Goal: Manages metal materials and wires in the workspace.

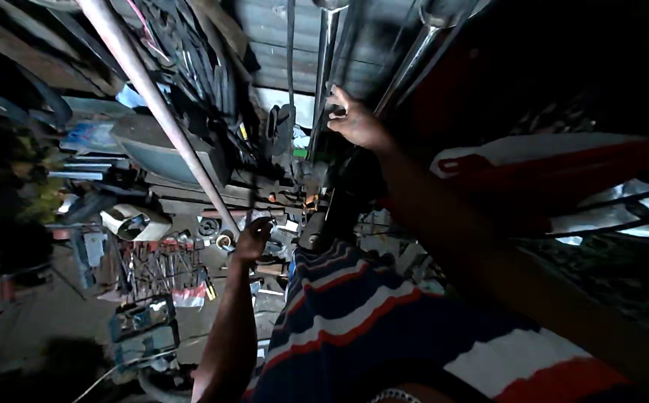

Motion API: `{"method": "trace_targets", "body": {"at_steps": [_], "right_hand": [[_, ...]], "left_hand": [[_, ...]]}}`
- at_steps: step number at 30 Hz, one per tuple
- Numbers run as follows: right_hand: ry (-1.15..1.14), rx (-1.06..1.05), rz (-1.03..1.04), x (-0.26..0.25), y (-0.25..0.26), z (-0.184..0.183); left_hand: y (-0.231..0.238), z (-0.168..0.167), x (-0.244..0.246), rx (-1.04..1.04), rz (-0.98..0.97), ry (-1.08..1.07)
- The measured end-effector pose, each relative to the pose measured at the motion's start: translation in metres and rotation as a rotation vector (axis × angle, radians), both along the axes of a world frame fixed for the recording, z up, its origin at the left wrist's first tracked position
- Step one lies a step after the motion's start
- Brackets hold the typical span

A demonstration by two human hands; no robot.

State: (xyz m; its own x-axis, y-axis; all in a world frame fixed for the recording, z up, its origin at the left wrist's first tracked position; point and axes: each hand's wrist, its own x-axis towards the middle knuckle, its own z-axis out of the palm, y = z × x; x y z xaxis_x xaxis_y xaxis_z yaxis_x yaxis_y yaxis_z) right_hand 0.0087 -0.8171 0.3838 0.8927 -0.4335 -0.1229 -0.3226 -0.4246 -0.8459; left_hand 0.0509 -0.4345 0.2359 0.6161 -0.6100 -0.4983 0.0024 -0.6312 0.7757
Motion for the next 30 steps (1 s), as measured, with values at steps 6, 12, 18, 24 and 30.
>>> {"method": "trace_targets", "body": {"at_steps": [6, 12, 18, 24, 30], "right_hand": [[-0.019, 0.074, -0.023, 0.028, 0.017, -0.070], [-0.243, 0.444, -0.171, 0.038, 0.030, -0.079], [-0.193, 0.514, 0.002, 0.057, 0.044, -0.080], [-0.083, 0.036, -0.023, 0.020, 0.062, -0.073], [-0.169, 0.025, -0.174, -0.033, 0.051, -0.096]], "left_hand": [[0.047, -0.047, -0.051, 0.112, 0.095, 0.126], [0.080, -0.078, -0.108, 0.154, 0.174, 0.300], [0.090, -0.090, -0.123, 0.192, 0.144, 0.321], [0.095, -0.087, -0.108, 0.182, 0.204, 0.284], [0.104, -0.089, -0.099, 0.233, 0.231, 0.316]]}}
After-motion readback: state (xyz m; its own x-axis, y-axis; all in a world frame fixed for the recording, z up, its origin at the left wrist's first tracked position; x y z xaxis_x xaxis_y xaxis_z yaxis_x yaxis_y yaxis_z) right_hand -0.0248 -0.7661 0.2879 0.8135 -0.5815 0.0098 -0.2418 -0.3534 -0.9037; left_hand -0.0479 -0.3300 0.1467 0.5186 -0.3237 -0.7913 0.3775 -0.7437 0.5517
